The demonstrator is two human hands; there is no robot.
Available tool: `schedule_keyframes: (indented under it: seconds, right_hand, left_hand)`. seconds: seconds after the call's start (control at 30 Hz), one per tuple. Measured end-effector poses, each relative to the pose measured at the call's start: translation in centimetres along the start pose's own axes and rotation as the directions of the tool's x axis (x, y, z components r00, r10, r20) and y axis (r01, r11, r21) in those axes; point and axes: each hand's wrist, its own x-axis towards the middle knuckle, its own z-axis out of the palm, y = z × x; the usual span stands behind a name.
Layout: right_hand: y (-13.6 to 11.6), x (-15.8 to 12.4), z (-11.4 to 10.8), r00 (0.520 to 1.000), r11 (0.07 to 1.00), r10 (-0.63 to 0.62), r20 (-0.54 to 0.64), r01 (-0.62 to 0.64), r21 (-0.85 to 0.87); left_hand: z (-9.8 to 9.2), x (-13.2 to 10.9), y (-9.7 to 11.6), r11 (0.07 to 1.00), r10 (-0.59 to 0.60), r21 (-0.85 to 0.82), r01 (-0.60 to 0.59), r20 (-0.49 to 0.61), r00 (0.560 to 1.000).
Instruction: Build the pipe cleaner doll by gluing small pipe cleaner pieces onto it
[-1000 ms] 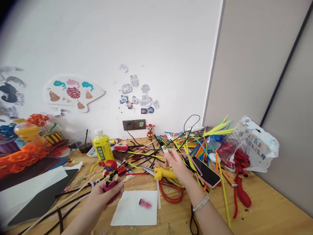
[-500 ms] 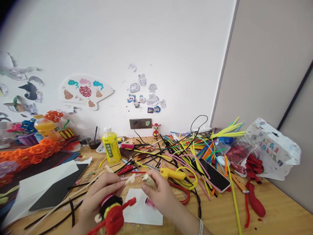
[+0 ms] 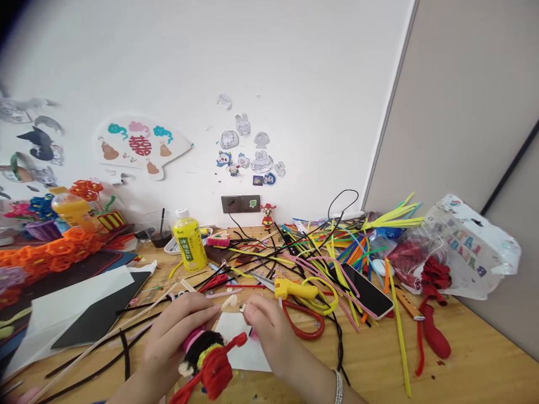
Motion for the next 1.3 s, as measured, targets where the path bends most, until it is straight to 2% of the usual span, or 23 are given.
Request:
schedule_keyframes:
  seconds: [0.1, 0.33, 0.47, 0.63, 0.93, 1.17, 1.3]
  right_hand:
    - [0.1, -0.3, -0.1, 0.996, 0.994, 0.083, -0.025, -0.081, 0.067]
    - [0.0, -0.2, -0.2, 0.995, 0.995, 0.093, -0.028, -0.092, 0.037]
    - [-0.1, -0.2, -0.2, 0.996, 0.997, 0.071, -0.05, -0.07, 0.027]
    - [-0.9, 0.0, -0.2, 0.998, 0.998, 0.064, -0.008, -0.064, -0.015]
    - [-1.8, 0.0, -0.2, 0.998, 0.987, -0.049, 0.029, 0.053, -0.155]
    - [-1.8, -0.1, -0.3, 0.997, 0.97, -0.064, 0.034, 0.071, -0.233]
    - [-1.7, -0.2, -0.2, 0.997, 0.963, -0.072, 0.041, 0.08, -0.256]
  left_hand:
    - [0.0, 0.0, 0.0, 1.0, 0.001, 0.012, -0.001, -0.001, 1.0]
    - [0.0, 0.0, 0.1, 1.0, -0.013, 0.012, 0.014, -0.009, 1.0]
    - [0.0, 0.1, 0.2, 1.0, -0.029, 0.005, 0.029, 0.002, 1.0]
    - [0.1, 0.2, 0.3, 1.0, -0.008, 0.014, 0.008, -0.013, 1.0]
    - [0.1, 0.2, -0.1, 0.999, 0.042, 0.026, -0.042, -0.008, 0.999]
    - [0.2, 0.0, -0.1, 0.999, 0.035, 0.039, -0.035, -0.003, 0.999]
    - [0.1, 0.3, 0.0, 0.997, 0.069, 0.045, -0.068, -0.012, 0.998]
